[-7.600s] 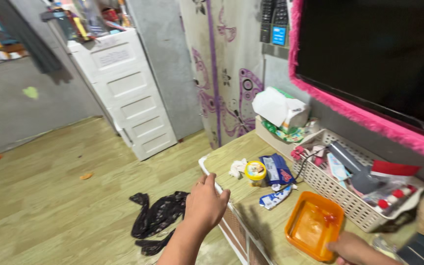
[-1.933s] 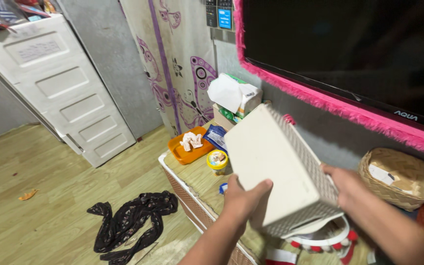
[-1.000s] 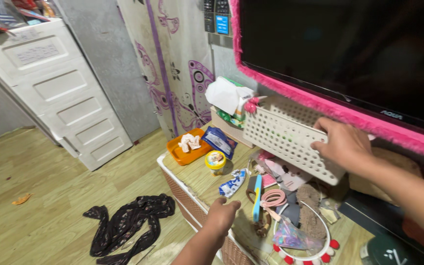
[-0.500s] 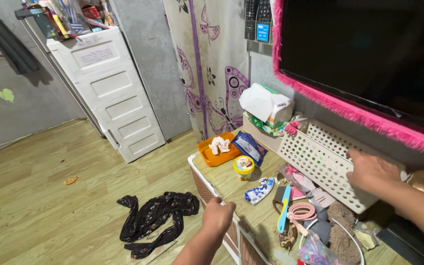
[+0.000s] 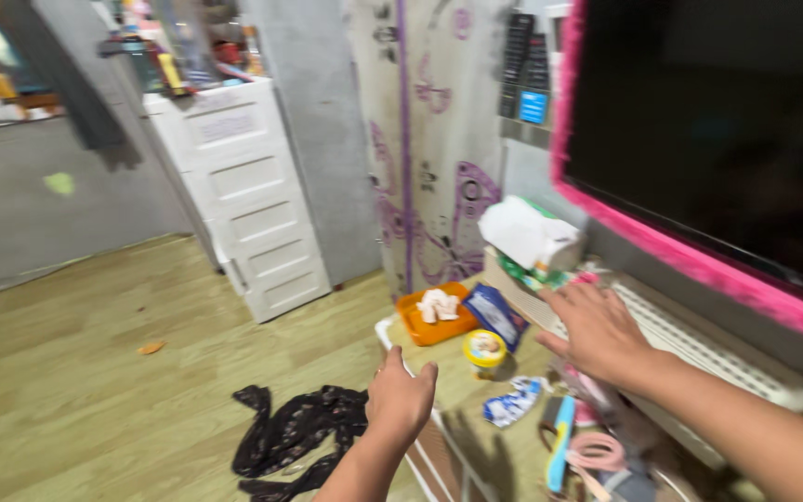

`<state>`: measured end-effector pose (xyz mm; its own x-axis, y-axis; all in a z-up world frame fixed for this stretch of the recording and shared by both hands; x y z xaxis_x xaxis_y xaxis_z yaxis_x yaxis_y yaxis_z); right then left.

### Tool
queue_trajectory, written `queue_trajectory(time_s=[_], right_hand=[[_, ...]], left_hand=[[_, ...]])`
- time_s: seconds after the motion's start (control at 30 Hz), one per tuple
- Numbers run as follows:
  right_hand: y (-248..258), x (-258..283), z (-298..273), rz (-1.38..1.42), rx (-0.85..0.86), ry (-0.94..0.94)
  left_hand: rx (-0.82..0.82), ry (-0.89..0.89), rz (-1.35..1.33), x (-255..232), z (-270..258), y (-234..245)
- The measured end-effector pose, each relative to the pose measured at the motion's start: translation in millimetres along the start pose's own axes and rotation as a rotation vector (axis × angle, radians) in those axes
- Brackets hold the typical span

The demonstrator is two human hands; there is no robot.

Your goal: The person organizes a cluttered bedroom by sorting items into containers and arranging bedding. They place tissues into an orange container, move a white basket, hang a mesh bag, and fold a red blanket. They then arrange pillows and stuffed toys on the bed, put items into a black basket, and place a small box on a cabinet.

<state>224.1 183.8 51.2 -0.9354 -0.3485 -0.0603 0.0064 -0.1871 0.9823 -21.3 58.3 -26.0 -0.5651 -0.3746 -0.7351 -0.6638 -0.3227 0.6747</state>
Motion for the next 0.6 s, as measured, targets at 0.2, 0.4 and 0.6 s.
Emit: queue_trajectory(time_s=[0.2,0.4,0.6], right_hand=[[15.1,160.9,40.3,0.115,-0.056,0.316],[16.0,354.1,87.9,0.146,-0.066,0.563],[29.1,563.4,130.6,0.199,-0.099,0.748]], left_hand=[[-0.168,0.068,0.027,67.0,26.9,98.7],[-0.298,0.252,0.002,174.6,71.4,219.5],[-0.423,0.371,0.028,286.4,116.0,370.8]])
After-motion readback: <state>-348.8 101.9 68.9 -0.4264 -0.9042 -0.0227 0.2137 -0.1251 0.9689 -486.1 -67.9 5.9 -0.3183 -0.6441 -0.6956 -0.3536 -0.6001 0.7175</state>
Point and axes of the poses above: each hand's wrist, its own z-axis towards the middle knuckle, its own y-axis out of the back of the hand, x = y × z, the point moved 4 cm from there along z, towards the middle knuckle, and after that the axes turned 11 degrees about -y, right-handed, at the moved point
